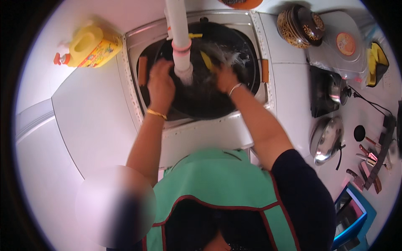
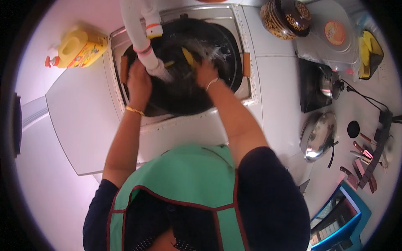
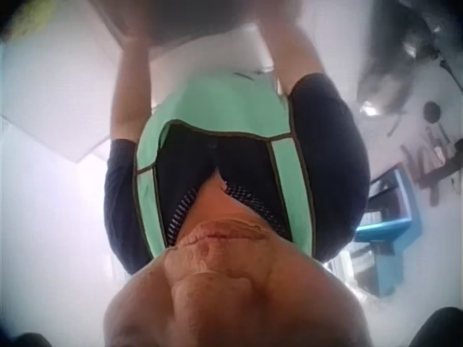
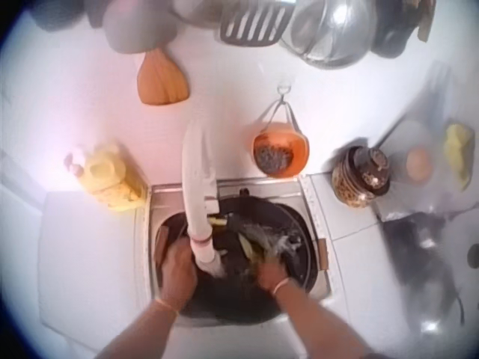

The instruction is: The person washes a wok and a small plastic basket in a sink using a cloth, then places the wok onto a stove, turns on a range hood, and wipes the kitchen counter with the cloth.

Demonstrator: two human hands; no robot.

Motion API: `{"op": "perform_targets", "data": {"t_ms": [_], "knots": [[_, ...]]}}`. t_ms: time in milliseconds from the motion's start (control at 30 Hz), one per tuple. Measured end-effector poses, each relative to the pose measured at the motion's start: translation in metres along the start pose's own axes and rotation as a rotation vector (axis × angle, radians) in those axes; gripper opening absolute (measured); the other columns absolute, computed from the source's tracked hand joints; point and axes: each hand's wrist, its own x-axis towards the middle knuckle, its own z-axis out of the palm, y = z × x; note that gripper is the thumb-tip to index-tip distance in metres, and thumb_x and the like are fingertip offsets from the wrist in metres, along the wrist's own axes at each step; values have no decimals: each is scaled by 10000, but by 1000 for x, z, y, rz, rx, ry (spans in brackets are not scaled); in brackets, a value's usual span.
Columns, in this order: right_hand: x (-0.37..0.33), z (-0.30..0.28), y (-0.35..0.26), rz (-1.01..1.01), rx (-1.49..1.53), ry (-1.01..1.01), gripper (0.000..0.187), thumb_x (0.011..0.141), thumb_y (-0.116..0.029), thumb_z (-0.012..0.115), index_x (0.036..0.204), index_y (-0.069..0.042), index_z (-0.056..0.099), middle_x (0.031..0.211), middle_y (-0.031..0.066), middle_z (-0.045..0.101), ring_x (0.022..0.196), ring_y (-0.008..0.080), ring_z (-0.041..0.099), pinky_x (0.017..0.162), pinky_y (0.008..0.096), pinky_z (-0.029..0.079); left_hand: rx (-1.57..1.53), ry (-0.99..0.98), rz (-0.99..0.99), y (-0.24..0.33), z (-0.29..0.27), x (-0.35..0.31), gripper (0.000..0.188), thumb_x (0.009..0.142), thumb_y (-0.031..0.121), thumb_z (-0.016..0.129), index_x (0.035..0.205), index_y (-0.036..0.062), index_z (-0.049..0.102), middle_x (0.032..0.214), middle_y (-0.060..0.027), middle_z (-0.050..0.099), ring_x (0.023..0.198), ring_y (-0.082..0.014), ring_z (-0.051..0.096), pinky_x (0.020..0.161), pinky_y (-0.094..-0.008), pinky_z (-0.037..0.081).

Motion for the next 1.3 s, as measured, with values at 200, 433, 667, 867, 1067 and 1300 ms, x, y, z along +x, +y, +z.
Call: {"op": "perform_targets", "data": {"t_ms": [200,433,667,867,1067,1300], "knots": [[-8,-7,-21,-290,-62,115,284,827,-189,500,1088,-152,605,1183,90,520,1164,329,433,940,575,337,-689,-411,-1064,0,53,-29,360,829,164,540,1177,84,490,1125,-118,558,1044,-296,529,877,-441,413],[3,16,-33,-111,-45,282,247,719,-138,610,963,-116,637,923,93,595,888,272,577,721,388,497,-1271,-323,-1537,-8,83,-35,400,903,297,492,1269,159,411,1341,-75,361,1198,-337,361,955,-645,273],[-67,-72,-105,-485,875,103,183,805,-260,586,786,-79,605,773,143,618,752,336,602,644,400,460,-1828,-597,-1069,-76,138,-71,427,848,312,622,1214,148,477,1081,-104,575,945,-265,575,889,-424,447],[-28,-34,-61,-3,770,317,135,827,-206,580,869,-78,583,793,147,623,767,336,602,703,360,485,-1403,-358,-1452,30,90,-26,394,893,308,541,1192,62,474,1047,-116,585,922,-238,586,833,-363,475],[-46,-68,12,211,1295,460,216,830,-45,503,1014,-91,606,987,135,626,878,283,615,774,327,476,-1295,-340,-1306,27,-1,-16,429,950,290,450,1273,21,366,1304,-146,429,1167,-302,471,967,-495,407],[-74,-116,4,68,1007,278,352,795,3,493,1137,-48,555,1057,86,613,975,169,576,846,273,440,-1212,-179,-1154,40,-18,-12,362,910,203,521,1221,39,437,1208,-110,516,1133,-250,510,892,-424,461]]}}
